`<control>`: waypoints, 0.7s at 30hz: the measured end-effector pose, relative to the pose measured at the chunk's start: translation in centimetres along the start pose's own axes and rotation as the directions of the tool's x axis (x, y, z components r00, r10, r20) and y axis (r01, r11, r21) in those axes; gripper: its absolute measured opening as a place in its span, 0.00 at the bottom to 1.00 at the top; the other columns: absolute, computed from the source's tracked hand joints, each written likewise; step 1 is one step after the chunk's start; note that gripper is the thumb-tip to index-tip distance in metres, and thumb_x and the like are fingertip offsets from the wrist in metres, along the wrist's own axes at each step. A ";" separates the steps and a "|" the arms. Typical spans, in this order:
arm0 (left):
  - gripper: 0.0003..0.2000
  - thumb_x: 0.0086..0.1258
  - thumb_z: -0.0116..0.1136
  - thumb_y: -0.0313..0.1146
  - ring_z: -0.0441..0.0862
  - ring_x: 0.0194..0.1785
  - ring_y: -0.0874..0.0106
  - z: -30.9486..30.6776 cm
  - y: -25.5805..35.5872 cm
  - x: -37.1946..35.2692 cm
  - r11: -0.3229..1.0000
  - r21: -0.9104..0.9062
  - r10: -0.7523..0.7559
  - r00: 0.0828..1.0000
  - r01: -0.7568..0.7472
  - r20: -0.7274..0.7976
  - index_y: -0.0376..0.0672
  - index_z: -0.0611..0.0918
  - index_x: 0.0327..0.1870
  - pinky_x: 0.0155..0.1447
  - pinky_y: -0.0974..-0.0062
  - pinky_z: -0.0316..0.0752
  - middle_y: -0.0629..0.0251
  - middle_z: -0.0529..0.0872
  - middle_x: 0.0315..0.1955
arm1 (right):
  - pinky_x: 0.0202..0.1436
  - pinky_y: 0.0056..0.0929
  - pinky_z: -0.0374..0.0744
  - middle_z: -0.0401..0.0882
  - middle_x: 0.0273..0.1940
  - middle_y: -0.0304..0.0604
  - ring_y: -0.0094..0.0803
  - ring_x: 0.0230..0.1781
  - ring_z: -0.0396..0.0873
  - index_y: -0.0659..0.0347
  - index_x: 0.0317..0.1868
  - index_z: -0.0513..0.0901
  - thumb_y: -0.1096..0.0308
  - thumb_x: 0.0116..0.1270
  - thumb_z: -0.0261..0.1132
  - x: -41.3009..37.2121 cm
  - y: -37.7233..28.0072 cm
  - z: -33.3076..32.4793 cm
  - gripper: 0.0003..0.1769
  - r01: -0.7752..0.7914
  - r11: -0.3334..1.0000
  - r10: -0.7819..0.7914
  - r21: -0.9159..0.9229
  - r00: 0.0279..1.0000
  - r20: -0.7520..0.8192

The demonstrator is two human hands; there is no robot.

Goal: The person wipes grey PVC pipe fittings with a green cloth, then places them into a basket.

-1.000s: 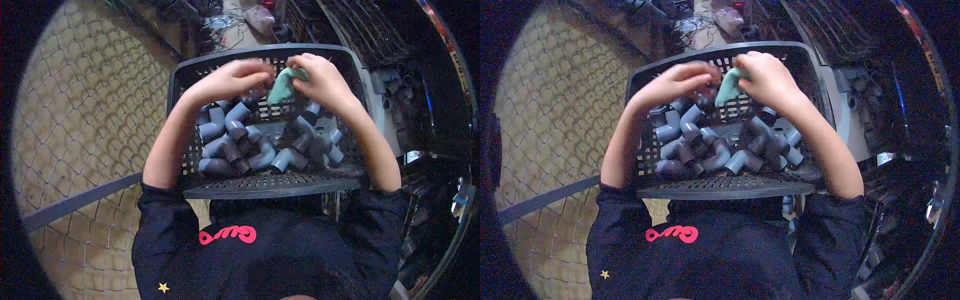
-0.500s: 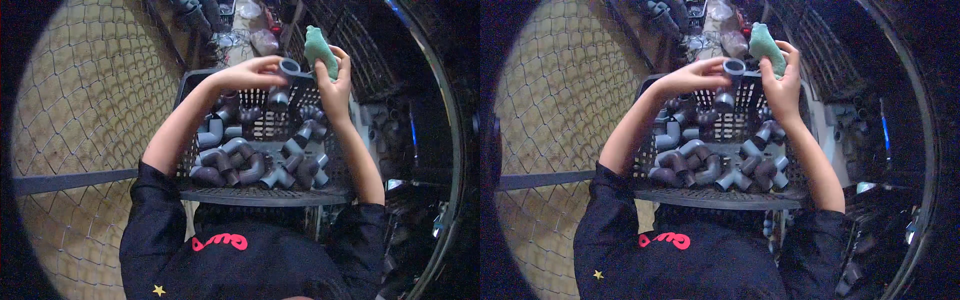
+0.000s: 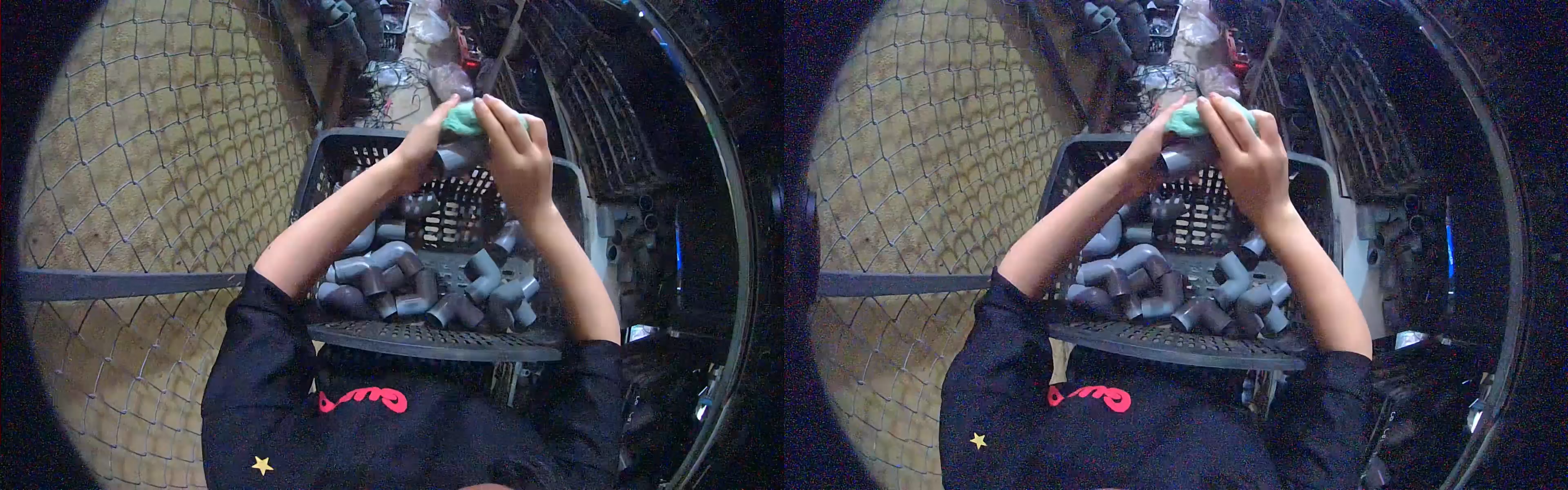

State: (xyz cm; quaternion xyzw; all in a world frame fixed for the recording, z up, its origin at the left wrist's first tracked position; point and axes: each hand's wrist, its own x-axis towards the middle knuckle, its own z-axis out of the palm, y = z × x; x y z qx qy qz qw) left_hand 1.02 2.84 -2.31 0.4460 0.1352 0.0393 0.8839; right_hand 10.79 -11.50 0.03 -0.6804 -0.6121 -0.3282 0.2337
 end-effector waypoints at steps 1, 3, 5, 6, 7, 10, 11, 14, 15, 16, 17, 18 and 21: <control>0.27 0.77 0.38 0.59 0.86 0.44 0.70 0.4 -0.2 0.0 1.000 -0.022 -0.018 1.000 0.018 0.014 0.48 0.78 0.59 0.45 0.68 0.83 0.63 0.86 0.47 | 0.52 0.32 0.80 0.79 0.60 0.35 0.38 0.46 0.77 0.53 0.62 0.80 0.78 0.54 0.62 -0.4 0.1 0.3 0.31 -0.029 0.999 0.030 0.013 0.999 -0.023; 0.27 0.78 0.38 0.58 0.86 0.46 0.68 0.1 -0.6 0.6 0.998 -0.055 0.029 0.996 -0.034 -0.089 0.45 0.79 0.58 0.50 0.67 0.83 0.61 0.86 0.46 | 0.52 0.32 0.79 0.77 0.63 0.36 0.38 0.46 0.77 0.54 0.63 0.79 0.79 0.55 0.60 -1.1 -0.7 0.8 0.31 -0.046 0.999 0.046 0.025 0.999 0.026; 0.26 0.78 0.39 0.55 0.86 0.50 0.66 -2.1 -1.3 2.0 0.978 -0.194 0.063 0.997 -0.073 -0.054 0.42 0.79 0.57 0.58 0.66 0.80 0.60 0.86 0.49 | 0.51 0.31 0.80 0.75 0.66 0.36 0.38 0.43 0.77 0.56 0.64 0.78 0.78 0.57 0.59 -2.1 -2.0 1.3 0.30 0.005 1.000 -0.004 -0.005 0.988 0.152; 0.26 0.79 0.39 0.54 0.85 0.51 0.66 -2.5 -1.1 1.9 0.987 -0.150 0.042 0.996 -0.054 -0.081 0.42 0.79 0.58 0.58 0.66 0.79 0.59 0.86 0.49 | 0.50 0.30 0.80 0.75 0.65 0.37 0.38 0.42 0.76 0.56 0.64 0.78 0.78 0.57 0.58 -2.2 -2.4 1.4 0.31 -0.026 1.000 0.025 0.006 0.982 0.188; 0.26 0.79 0.39 0.53 0.85 0.52 0.66 -2.9 -1.0 1.9 0.994 -0.106 0.024 0.994 -0.036 -0.108 0.42 0.79 0.58 0.59 0.66 0.79 0.59 0.85 0.50 | 0.49 0.30 0.81 0.75 0.65 0.37 0.38 0.41 0.76 0.56 0.65 0.77 0.78 0.57 0.58 -2.2 -2.7 1.6 0.32 -0.056 0.998 0.051 0.015 0.974 0.223; 0.24 0.79 0.38 0.51 0.85 0.50 0.67 -1.5 -2.0 1.7 0.989 -0.095 0.089 0.973 -0.111 -0.211 0.41 0.78 0.59 0.58 0.67 0.79 0.60 0.85 0.50 | 0.49 0.30 0.80 0.77 0.64 0.38 0.41 0.42 0.77 0.57 0.68 0.74 0.79 0.58 0.57 -1.0 -0.8 1.9 0.33 -0.067 0.997 0.073 -0.042 0.983 0.170; 0.24 0.78 0.40 0.52 0.85 0.49 0.68 -1.5 -2.5 1.8 0.987 -0.049 0.138 0.964 -0.153 -0.229 0.41 0.78 0.58 0.58 0.67 0.79 0.62 0.85 0.49 | 0.49 0.32 0.80 0.76 0.64 0.41 0.42 0.43 0.78 0.58 0.67 0.74 0.80 0.58 0.57 -0.9 -0.4 2.0 0.33 -0.063 0.998 0.064 -0.012 0.987 0.146; 0.27 0.77 0.33 0.51 0.85 0.49 0.64 -2.1 -1.0 3.1 0.982 -0.008 0.183 0.963 -0.188 -0.199 0.35 0.78 0.55 0.59 0.64 0.79 0.55 0.86 0.48 | 0.49 0.33 0.80 0.76 0.65 0.43 0.43 0.43 0.79 0.59 0.67 0.74 0.79 0.59 0.57 -1.6 -1.3 2.1 0.32 -0.067 0.994 0.054 0.092 0.989 0.135; 0.29 0.76 0.31 0.50 0.85 0.49 0.62 -2.7 -0.6 3.6 0.973 -0.018 0.225 0.965 -0.230 -0.134 0.34 0.78 0.54 0.59 0.62 0.79 0.51 0.87 0.47 | 0.49 0.33 0.80 0.75 0.65 0.43 0.43 0.42 0.79 0.59 0.67 0.74 0.79 0.59 0.58 -2.2 -2.1 2.0 0.32 -0.089 0.990 0.069 0.110 0.983 0.170; 0.29 0.75 0.27 0.49 0.86 0.49 0.59 -1.7 0.7 2.9 0.977 0.012 0.211 0.957 -0.213 -0.198 0.33 0.78 0.51 0.58 0.60 0.80 0.45 0.86 0.47 | 0.48 0.32 0.80 0.75 0.65 0.43 0.43 0.42 0.79 0.59 0.67 0.74 0.79 0.59 0.59 -2.3 -2.9 1.7 0.32 -0.064 0.993 0.043 0.096 0.978 0.205; 0.28 0.75 0.28 0.49 0.85 0.49 0.59 -2.6 0.4 3.7 0.978 -0.025 0.201 0.966 -0.208 -0.161 0.34 0.79 0.50 0.58 0.60 0.80 0.46 0.86 0.47 | 0.47 0.30 0.81 0.75 0.66 0.42 0.42 0.39 0.78 0.59 0.67 0.74 0.78 0.59 0.59 -2.2 -3.5 1.5 0.32 -0.050 0.995 0.033 0.086 0.980 0.198; 0.28 0.76 0.29 0.49 0.86 0.48 0.60 -2.2 0.4 3.2 0.981 -0.087 0.163 0.981 -0.173 -0.107 0.35 0.79 0.51 0.57 0.61 0.80 0.49 0.86 0.47 | 0.47 0.30 0.81 0.75 0.66 0.41 0.41 0.39 0.77 0.59 0.67 0.74 0.78 0.59 0.59 -1.5 -3.5 0.7 0.32 -0.043 0.996 0.027 0.075 0.979 0.200; 0.25 0.77 0.34 0.49 0.86 0.45 0.66 -0.1 -0.3 0.4 0.975 0.089 0.220 0.943 -0.204 -0.251 0.39 0.80 0.51 0.55 0.67 0.80 0.57 0.86 0.45 | 0.48 0.30 0.80 0.75 0.66 0.40 0.41 0.38 0.76 0.59 0.66 0.75 0.77 0.59 0.60 -0.7 -2.1 -0.3 0.31 -0.017 0.997 0.031 -0.082 0.984 0.175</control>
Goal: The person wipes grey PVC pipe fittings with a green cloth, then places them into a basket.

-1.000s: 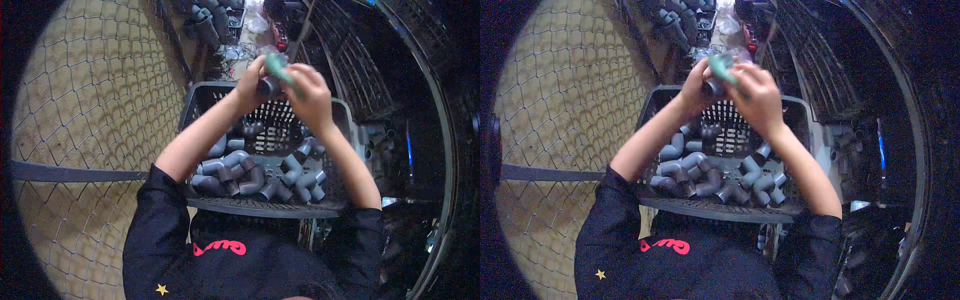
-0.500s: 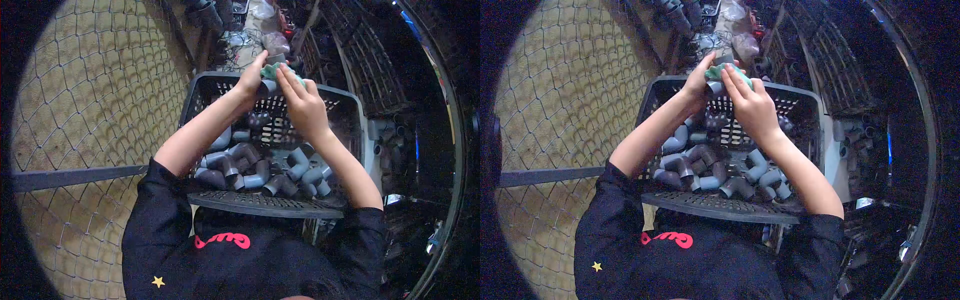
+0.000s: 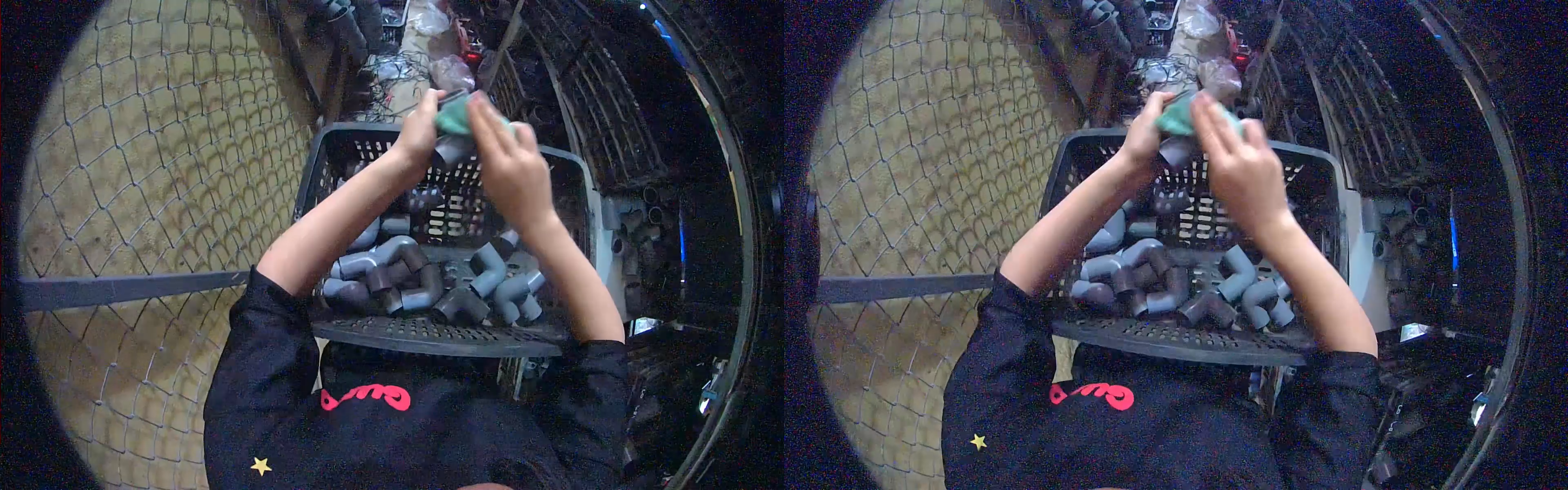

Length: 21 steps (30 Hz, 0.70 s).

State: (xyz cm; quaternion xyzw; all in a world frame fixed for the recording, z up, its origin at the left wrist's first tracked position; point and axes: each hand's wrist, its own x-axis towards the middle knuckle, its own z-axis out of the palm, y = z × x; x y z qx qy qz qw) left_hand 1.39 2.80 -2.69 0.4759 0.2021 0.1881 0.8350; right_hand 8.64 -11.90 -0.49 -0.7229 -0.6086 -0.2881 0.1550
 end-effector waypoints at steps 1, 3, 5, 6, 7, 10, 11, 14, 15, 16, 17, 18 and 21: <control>0.23 0.77 0.37 0.49 0.85 0.43 0.69 0.2 0.4 -0.5 0.997 -0.001 -0.074 0.997 0.074 -0.007 0.40 0.81 0.50 0.54 0.69 0.79 0.59 0.87 0.42 | 0.48 0.30 0.80 0.75 0.66 0.40 0.41 0.40 0.76 0.59 0.66 0.75 0.78 0.59 0.60 0.0 0.4 -0.4 0.31 -0.063 0.998 0.064 -0.022 0.998 0.026; 0.24 0.77 0.36 0.49 0.86 0.44 0.67 0.7 0.8 -1.3 0.998 0.026 -0.063 0.998 0.062 0.011 0.40 0.81 0.50 0.55 0.68 0.79 0.59 0.87 0.41 | 0.49 0.33 0.79 0.73 0.67 0.41 0.42 0.41 0.76 0.60 0.67 0.74 0.80 0.58 0.59 -0.7 1.0 -0.1 0.32 -0.110 0.993 0.110 0.052 0.994 0.000; 0.25 0.76 0.33 0.49 0.86 0.46 0.65 0.5 0.9 -0.8 1.000 0.017 -0.018 1.000 0.018 0.012 0.38 0.80 0.50 0.56 0.67 0.79 0.55 0.87 0.43 | 0.50 0.34 0.78 0.72 0.68 0.42 0.43 0.41 0.76 0.61 0.67 0.73 0.81 0.58 0.58 -1.4 0.3 0.3 0.33 -0.111 0.981 0.118 0.161 0.992 -0.039; 0.26 0.76 0.32 0.50 0.86 0.47 0.64 0.3 1.0 -0.6 0.999 -0.043 0.007 0.999 -0.005 0.049 0.37 0.80 0.50 0.57 0.66 0.79 0.54 0.87 0.44 | 0.51 0.35 0.78 0.72 0.68 0.42 0.43 0.41 0.76 0.61 0.67 0.73 0.81 0.58 0.58 -1.7 -0.5 0.2 0.33 -0.093 0.974 0.110 0.209 0.991 -0.073; 0.27 0.76 0.31 0.50 0.86 0.48 0.63 0.1 1.0 -0.5 0.994 -0.104 0.034 0.996 -0.025 0.085 0.37 0.79 0.50 0.58 0.66 0.79 0.52 0.87 0.45 | 0.51 0.35 0.78 0.72 0.68 0.43 0.43 0.41 0.77 0.61 0.68 0.72 0.80 0.57 0.59 -1.8 -1.3 -0.1 0.34 -0.039 0.976 0.052 0.214 0.997 -0.056; 0.28 0.76 0.29 0.51 0.85 0.50 0.60 0.0 0.6 -1.2 0.990 -0.120 -0.060 0.991 0.075 0.121 0.35 0.78 0.51 0.59 0.64 0.79 0.49 0.86 0.49 | 0.51 0.30 0.79 0.71 0.69 0.39 0.38 0.40 0.76 0.58 0.67 0.75 0.77 0.58 0.60 -1.7 -3.3 -0.7 0.32 -0.012 0.993 0.009 0.116 1.000 0.026; 0.27 0.76 0.32 0.51 0.85 0.48 0.63 -0.8 -0.3 -0.3 0.982 -0.170 -0.046 0.983 0.077 0.177 0.38 0.79 0.50 0.57 0.66 0.80 0.53 0.86 0.47 | 0.50 0.29 0.80 0.71 0.70 0.37 0.38 0.40 0.76 0.57 0.66 0.75 0.76 0.59 0.60 -1.4 -3.2 -0.9 0.32 0.007 0.998 -0.008 0.069 1.000 0.013; 0.25 0.76 0.36 0.52 0.85 0.45 0.68 -0.3 -0.1 -0.9 0.999 -0.010 -0.053 0.998 0.053 -0.041 0.41 0.81 0.49 0.53 0.68 0.80 0.58 0.87 0.43 | 0.46 0.28 0.82 0.68 0.71 0.33 0.38 0.39 0.75 0.56 0.67 0.75 0.76 0.58 0.58 -0.9 -2.0 -1.0 0.32 -0.010 0.997 0.010 -0.071 1.000 0.003; 0.23 0.76 0.41 0.52 0.84 0.41 0.72 -0.2 -0.2 -1.2 0.995 -0.068 -0.077 0.997 0.075 -0.024 0.43 0.82 0.48 0.48 0.70 0.79 0.63 0.86 0.39 | 0.46 0.28 0.82 0.68 0.72 0.33 0.38 0.39 0.75 0.56 0.68 0.74 0.76 0.58 0.58 -0.7 -1.7 -1.0 0.33 -0.048 0.996 0.049 -0.075 0.999 0.001; 0.23 0.75 0.42 0.52 0.83 0.40 0.72 -0.3 -0.6 -1.1 0.996 0.052 -0.068 0.996 0.071 -0.057 0.43 0.82 0.48 0.47 0.72 0.78 0.63 0.86 0.38 | 0.45 0.28 0.83 0.67 0.72 0.33 0.38 0.39 0.75 0.56 0.68 0.74 0.76 0.58 0.58 -0.7 -1.4 -1.0 0.33 -0.088 0.993 0.088 -0.078 0.996 0.000; 0.23 0.75 0.42 0.52 0.83 0.39 0.72 -0.2 -1.0 -1.2 0.998 0.042 -0.053 0.998 0.055 -0.043 0.42 0.82 0.47 0.47 0.73 0.77 0.64 0.86 0.39 | 0.43 0.28 0.83 0.66 0.73 0.33 0.39 0.39 0.75 0.56 0.69 0.72 0.77 0.58 0.58 -0.7 -1.0 -1.0 0.35 -0.097 0.991 0.098 -0.095 0.995 0.010; 0.22 0.75 0.43 0.53 0.83 0.39 0.72 0.1 -1.1 -1.5 0.999 0.031 -0.039 0.999 0.040 -0.031 0.42 0.82 0.47 0.47 0.73 0.77 0.64 0.85 0.39 | 0.42 0.28 0.83 0.65 0.73 0.33 0.39 0.39 0.75 0.56 0.70 0.72 0.77 0.58 0.58 -0.7 -1.1 -1.0 0.35 -0.098 0.990 0.101 -0.098 0.995 0.017; 0.23 0.75 0.43 0.53 0.83 0.41 0.72 -0.6 -1.2 -1.5 0.996 0.017 -0.085 0.996 0.086 -0.033 0.41 0.81 0.48 0.48 0.73 0.77 0.64 0.85 0.40 | 0.38 0.27 0.84 0.64 0.74 0.33 0.38 0.39 0.75 0.56 0.71 0.70 0.75 0.58 0.58 -1.2 -2.0 -0.7 0.36 -0.096 0.988 0.103 -0.123 0.993 0.054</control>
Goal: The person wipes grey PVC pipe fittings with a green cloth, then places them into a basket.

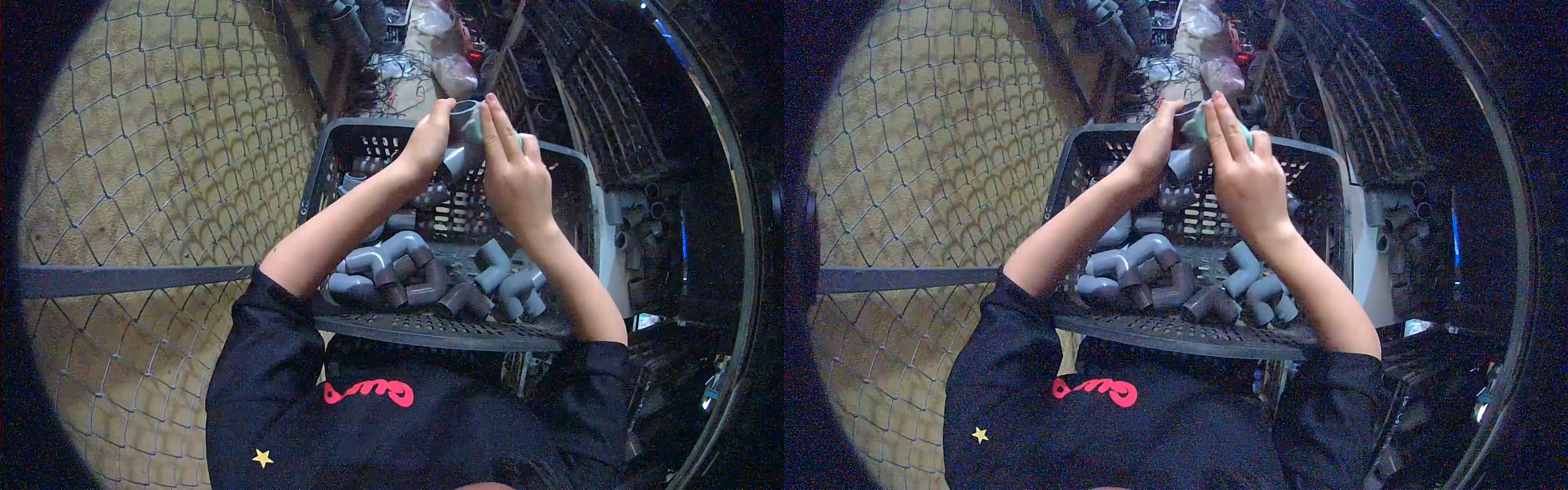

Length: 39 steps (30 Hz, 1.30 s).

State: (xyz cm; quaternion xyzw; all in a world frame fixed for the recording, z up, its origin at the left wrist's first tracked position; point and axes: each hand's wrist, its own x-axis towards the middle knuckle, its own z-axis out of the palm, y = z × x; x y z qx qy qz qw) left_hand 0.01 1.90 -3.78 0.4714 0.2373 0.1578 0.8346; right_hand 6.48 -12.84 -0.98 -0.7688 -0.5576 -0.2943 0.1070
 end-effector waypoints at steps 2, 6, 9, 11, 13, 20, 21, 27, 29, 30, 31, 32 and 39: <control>0.23 0.75 0.43 0.53 0.83 0.41 0.72 -0.3 0.4 -0.2 1.000 -0.016 -0.016 1.000 0.016 -0.010 0.40 0.80 0.50 0.48 0.72 0.77 0.64 0.85 0.40 | 0.36 0.27 0.84 0.65 0.73 0.33 0.37 0.39 0.75 0.55 0.71 0.70 0.74 0.59 0.58 -0.2 -1.0 -0.3 0.36 0.026 1.000 -0.026 0.008 0.999 0.043; 0.24 0.75 0.43 0.53 0.82 0.43 0.70 -0.2 0.5 -0.3 1.000 -0.024 -0.013 0.999 0.012 -0.029 0.40 0.79 0.52 0.50 0.71 0.76 0.63 0.84 0.41 | 0.32 0.26 0.83 0.65 0.73 0.32 0.34 0.37 0.76 0.53 0.72 0.69 0.72 0.60 0.58 0.2 -1.2 -0.6 0.36 0.034 0.998 -0.030 -0.047 0.997 0.068; 0.23 0.75 0.43 0.52 0.81 0.43 0.70 0.2 0.4 -0.6 0.999 0.032 0.002 0.999 0.000 -0.054 0.40 0.80 0.51 0.52 0.72 0.74 0.62 0.84 0.42 | 0.33 0.27 0.84 0.65 0.74 0.33 0.36 0.36 0.76 0.54 0.73 0.68 0.74 0.58 0.59 0.2 -0.9 -0.7 0.38 0.013 1.000 -0.011 -0.020 0.997 0.082; 0.23 0.76 0.43 0.52 0.80 0.43 0.71 0.2 0.4 -0.6 0.998 0.057 0.012 0.998 -0.009 -0.057 0.40 0.80 0.50 0.52 0.72 0.73 0.63 0.84 0.41 | 0.34 0.27 0.84 0.64 0.74 0.33 0.37 0.36 0.76 0.54 0.73 0.67 0.75 0.57 0.59 0.2 -0.7 -0.6 0.39 0.001 1.000 -0.003 0.030 0.998 0.065; 0.23 0.76 0.43 0.52 0.79 0.42 0.72 0.2 0.3 -0.6 0.998 0.057 0.014 0.999 -0.011 -0.046 0.41 0.81 0.49 0.52 0.73 0.72 0.64 0.84 0.40 | 0.35 0.28 0.84 0.64 0.74 0.33 0.38 0.36 0.76 0.54 0.74 0.66 0.76 0.57 0.59 0.2 -0.5 -0.5 0.40 0.001 0.999 -0.004 0.051 0.998 0.062; 0.23 0.76 0.43 0.53 0.78 0.40 0.73 0.8 0.6 -0.9 0.998 0.043 0.038 0.999 -0.037 -0.005 0.41 0.81 0.46 0.51 0.74 0.71 0.66 0.83 0.37 | 0.37 0.30 0.84 0.64 0.74 0.34 0.38 0.35 0.76 0.54 0.74 0.66 0.77 0.56 0.60 -0.1 -0.5 -0.4 0.40 -0.034 0.995 0.028 0.097 0.998 0.060; 0.23 0.76 0.43 0.53 0.77 0.40 0.73 0.7 0.5 -0.9 0.997 0.055 0.054 0.998 -0.054 0.011 0.40 0.81 0.46 0.50 0.74 0.71 0.66 0.83 0.37 | 0.37 0.30 0.83 0.64 0.74 0.34 0.38 0.34 0.76 0.55 0.73 0.66 0.77 0.56 0.60 -0.1 -0.4 -0.4 0.40 -0.034 0.994 0.028 0.105 0.998 0.057; 0.26 0.77 0.43 0.55 0.77 0.45 0.74 1.1 0.6 -1.7 0.998 0.056 -0.034 0.999 0.033 0.019 0.38 0.80 0.51 0.56 0.74 0.70 0.66 0.83 0.43 | 0.37 0.30 0.83 0.65 0.73 0.37 0.39 0.35 0.77 0.57 0.72 0.67 0.76 0.55 0.61 -0.3 -0.2 -0.4 0.40 -0.053 0.989 0.040 0.139 0.995 0.093; 0.26 0.78 0.42 0.55 0.77 0.47 0.74 0.4 -0.4 -0.8 0.997 0.079 -0.023 0.999 0.019 0.046 0.37 0.80 0.53 0.58 0.73 0.70 0.65 0.83 0.45 | 0.37 0.31 0.83 0.65 0.73 0.40 0.40 0.35 0.77 0.57 0.72 0.68 0.75 0.54 0.62 -0.2 -0.2 -0.5 0.40 -0.064 0.978 0.049 0.201 0.996 0.077; 0.26 0.79 0.41 0.54 0.76 0.48 0.75 0.3 -0.6 -0.6 0.990 0.138 0.032 0.997 -0.042 0.071 0.37 0.80 0.53 0.58 0.73 0.70 0.65 0.83 0.45 | 0.37 0.32 0.83 0.66 0.72 0.43 0.41 0.34 0.77 0.58 0.71 0.68 0.73 0.56 0.64 -0.1 -0.1 -0.7 0.38 -0.055 0.964 0.042 0.261 0.997 0.058; 0.27 0.80 0.39 0.54 0.76 0.49 0.75 0.2 -0.9 -0.4 0.976 0.193 0.086 0.992 -0.104 0.097 0.37 0.79 0.54 0.59 0.73 0.69 0.66 0.83 0.45 | 0.37 0.32 0.82 0.67 0.71 0.45 0.40 0.34 0.78 0.57 0.70 0.70 0.68 0.61 0.66 0.1 -0.2 -1.0 0.34 -0.064 0.951 0.053 0.302 0.998 0.044; 0.27 0.81 0.36 0.53 0.75 0.48 0.74 -0.2 -1.5 0.0 0.961 0.231 0.122 0.983 -0.152 0.138 0.35 0.79 0.52 0.59 0.73 0.69 0.64 0.82 0.45 | 0.36 0.32 0.82 0.69 0.70 0.46 0.39 0.33 0.78 0.57 0.68 0.72 0.66 0.62 0.66 0.1 -0.2 -1.1 0.32 -0.062 0.953 0.046 0.298 0.997 0.061; 0.30 0.83 0.31 0.52 0.74 0.57 0.71 0.7 -1.7 -0.6 0.905 0.390 0.144 0.985 -0.169 0.093 0.31 0.74 0.61 0.65 0.72 0.66 0.57 0.81 0.52 | 0.37 0.35 0.83 0.76 0.62 0.49 0.40 0.33 0.80 0.59 0.51 0.79 0.67 0.63 0.67 0.6 -0.4 -1.5 0.16 -0.141 0.940 0.125 0.310 0.990 0.072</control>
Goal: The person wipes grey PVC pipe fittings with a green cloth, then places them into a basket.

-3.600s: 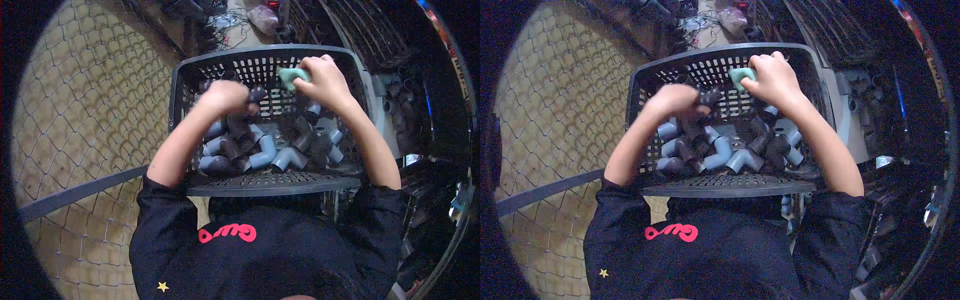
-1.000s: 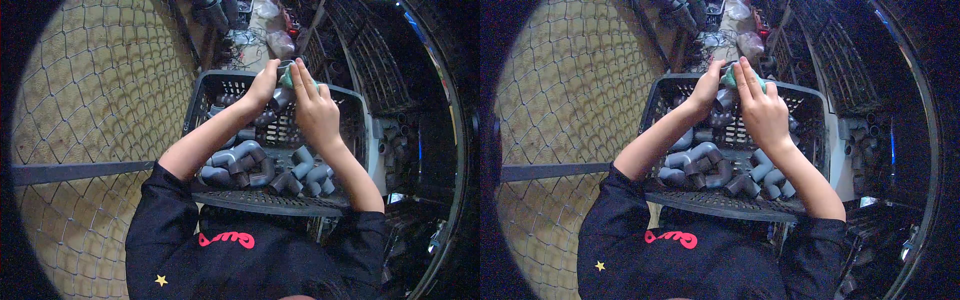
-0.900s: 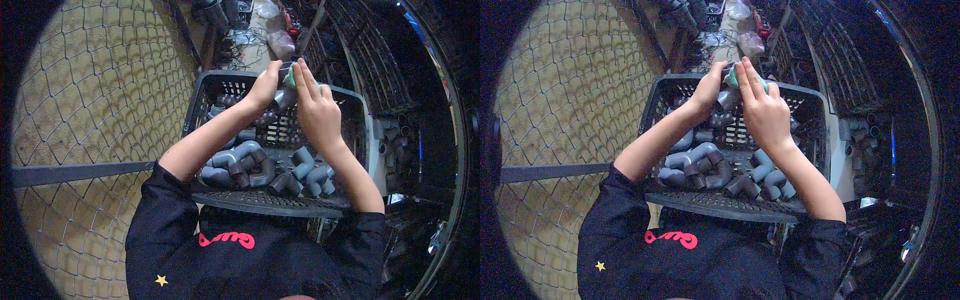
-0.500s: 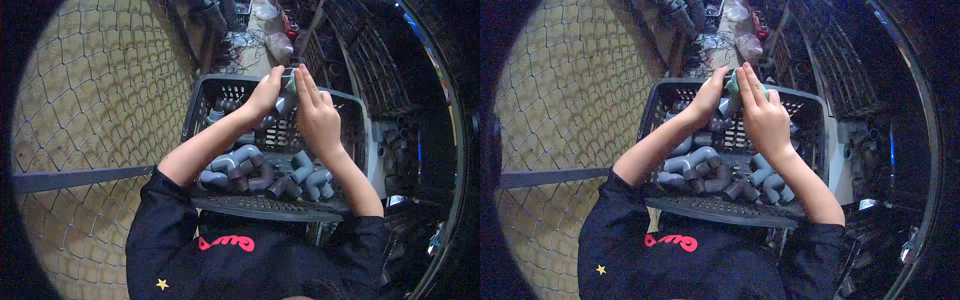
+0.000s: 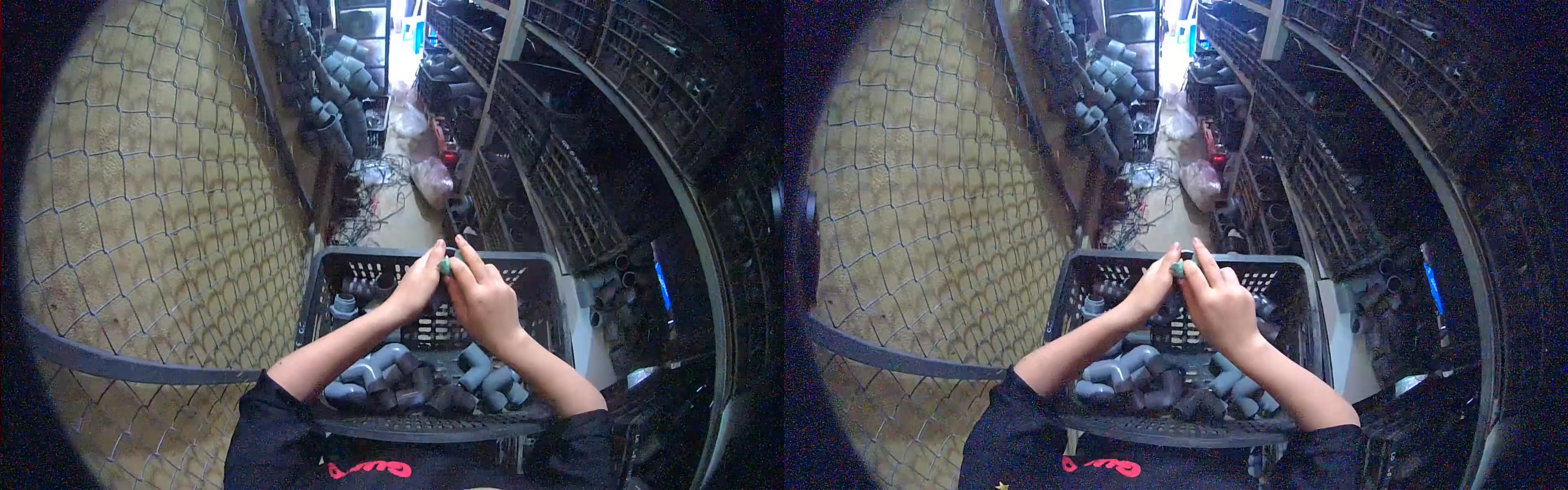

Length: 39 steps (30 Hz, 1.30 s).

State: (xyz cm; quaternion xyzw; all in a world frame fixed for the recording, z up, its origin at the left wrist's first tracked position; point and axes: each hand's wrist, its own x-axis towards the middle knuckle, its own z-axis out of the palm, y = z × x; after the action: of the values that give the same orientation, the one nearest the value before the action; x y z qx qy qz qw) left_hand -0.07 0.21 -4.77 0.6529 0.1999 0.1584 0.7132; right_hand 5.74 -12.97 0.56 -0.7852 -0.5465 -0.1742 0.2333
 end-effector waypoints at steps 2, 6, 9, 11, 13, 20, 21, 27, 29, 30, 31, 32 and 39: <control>0.30 0.83 0.31 0.53 0.74 0.57 0.71 0.0 0.4 -0.2 1.000 -0.029 -0.007 0.997 0.009 0.076 0.31 0.74 0.61 0.65 0.72 0.66 0.57 0.80 0.52 | 0.42 0.38 0.83 0.77 0.60 0.50 0.44 0.38 0.82 0.60 0.50 0.79 0.68 0.63 0.67 0.0 0.8 0.4 0.15 0.009 0.989 -0.008 0.147 1.000 -0.008; 0.29 0.83 0.30 0.52 0.74 0.58 0.68 -0.2 0.4 0.4 0.988 -0.100 0.133 0.980 -0.119 0.147 0.33 0.75 0.59 0.67 0.72 0.64 0.56 0.80 0.52 | 0.53 0.43 0.80 0.79 0.56 0.53 0.54 0.50 0.80 0.64 0.48 0.77 0.76 0.63 0.65 0.2 1.9 0.0 0.13 0.018 0.941 0.027 0.338 0.992 -0.127; 0.29 0.82 0.30 0.54 0.74 0.61 0.66 -0.4 1.6 0.2 0.955 -0.019 0.295 0.951 -0.295 0.097 0.36 0.72 0.64 0.68 0.70 0.64 0.56 0.78 0.56 | 0.53 0.40 0.79 0.78 0.49 0.53 0.49 0.50 0.80 0.66 0.46 0.78 0.76 0.65 0.65 1.0 2.5 -0.9 0.10 -0.061 0.916 0.157 0.396 0.964 -0.216; 0.29 0.82 0.30 0.55 0.79 0.55 0.68 -0.7 2.3 0.0 0.988 -0.128 0.106 0.980 -0.084 0.171 0.38 0.69 0.66 0.61 0.70 0.72 0.58 0.78 0.54 | 0.49 0.37 0.79 0.78 0.46 0.51 0.47 0.47 0.80 0.65 0.46 0.79 0.73 0.67 0.65 1.3 3.0 -1.6 0.09 -0.018 0.938 0.127 0.345 0.946 -0.297; 0.27 0.82 0.30 0.54 0.82 0.50 0.66 -1.3 2.5 -0.1 0.907 -0.288 -0.194 0.911 0.308 0.364 0.43 0.67 0.68 0.52 0.70 0.79 0.57 0.78 0.52 | 0.48 0.37 0.80 0.78 0.47 0.50 0.46 0.46 0.81 0.65 0.46 0.79 0.73 0.67 0.66 1.2 3.2 -1.3 0.09 0.015 0.941 0.092 0.337 0.950 -0.299; 0.26 0.82 0.33 0.52 0.83 0.35 0.67 -0.1 1.0 -0.7 0.989 0.029 0.144 0.984 -0.148 0.101 0.42 0.61 0.70 0.37 0.67 0.81 0.56 0.81 0.39 | 0.47 0.35 0.80 0.81 0.45 0.52 0.46 0.43 0.83 0.68 0.44 0.82 0.70 0.67 0.67 1.2 3.5 -0.7 0.10 -0.071 0.887 0.183 0.456 0.961 -0.207; 0.28 0.82 0.35 0.51 0.85 0.33 0.57 -0.2 0.9 -0.7 0.954 0.167 0.237 0.967 -0.250 0.097 0.39 0.56 0.71 0.37 0.56 0.78 0.49 0.84 0.35 | 0.47 0.35 0.80 0.82 0.45 0.52 0.46 0.43 0.83 0.68 0.44 0.82 0.70 0.67 0.67 1.1 3.4 -0.7 0.10 -0.081 0.878 0.195 0.472 0.961 -0.198; 0.30 0.78 0.48 0.46 0.82 0.37 0.39 -0.3 0.5 -1.5 0.745 0.580 0.376 0.925 -0.331 0.044 0.39 0.52 0.70 0.39 0.49 0.76 0.38 0.84 0.34 | 0.45 0.29 0.78 0.83 0.40 0.45 0.28 0.41 0.80 0.67 0.46 0.81 0.64 0.71 0.65 0.8 3.0 -0.2 0.13 -0.336 0.695 0.430 0.635 0.903 0.008; 0.31 0.73 0.58 0.40 0.82 0.39 0.39 -0.3 0.3 -1.5 0.667 0.618 0.479 0.875 -0.417 0.073 0.38 0.54 0.66 0.39 0.50 0.76 0.40 0.84 0.39 | 0.43 0.24 0.76 0.82 0.37 0.37 0.19 0.39 0.74 0.67 0.46 0.81 0.59 0.74 0.62 0.5 3.3 -0.2 0.16 -0.477 0.511 0.547 0.715 0.822 0.158; 0.32 0.69 0.63 0.38 0.83 0.39 0.41 -0.4 0.3 -1.3 0.622 0.626 0.546 0.834 -0.470 0.083 0.39 0.55 0.65 0.40 0.51 0.77 0.41 0.83 0.41 | 0.42 0.20 0.75 0.82 0.37 0.34 0.17 0.38 0.75 0.65 0.46 0.82 0.57 0.74 0.63 0.6 3.7 -0.2 0.17 -0.435 0.430 0.519 0.791 0.836 0.177; 0.33 0.68 0.64 0.36 0.83 0.40 0.42 -0.6 0.3 -1.2 0.552 0.645 0.622 0.776 -0.528 0.102 0.39 0.56 0.65 0.40 0.52 0.78 0.42 0.83 0.41 | 0.42 0.19 0.74 0.82 0.38 0.33 0.16 0.37 0.75 0.64 0.47 0.82 0.57 0.74 0.63 0.6 4.0 -0.4 0.17 -0.476 0.353 0.528 0.805 0.812 0.248; 0.33 0.67 0.66 0.35 0.83 0.41 0.43 -0.8 0.4 -1.0 0.474 0.665 0.693 0.711 -0.578 0.123 0.39 0.56 0.65 0.41 0.53 0.79 0.43 0.83 0.42 | 0.42 0.17 0.74 0.82 0.38 0.32 0.15 0.37 0.75 0.63 0.47 0.83 0.56 0.74 0.63 0.7 4.3 -0.5 0.16 -0.512 0.274 0.529 0.814 0.787 0.318; 0.28 0.63 0.64 0.27 0.75 0.61 0.41 -3.1 0.7 1.4 0.321 0.634 0.742 0.603 -0.704 0.293 0.45 0.61 0.60 0.61 0.55 0.76 0.42 0.70 0.63 | 0.42 0.18 0.76 0.82 0.39 0.32 0.15 0.37 0.76 0.63 0.47 0.82 0.60 0.73 0.63 0.5 4.4 0.0 0.14 -0.529 -0.038 0.521 0.848 0.713 0.468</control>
State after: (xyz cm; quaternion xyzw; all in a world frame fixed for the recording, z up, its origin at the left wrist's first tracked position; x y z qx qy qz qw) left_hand -0.31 3.66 -4.35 0.8834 -0.0503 0.3876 0.2584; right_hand 10.02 -13.83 0.03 -0.6088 -0.1892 0.3049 0.7075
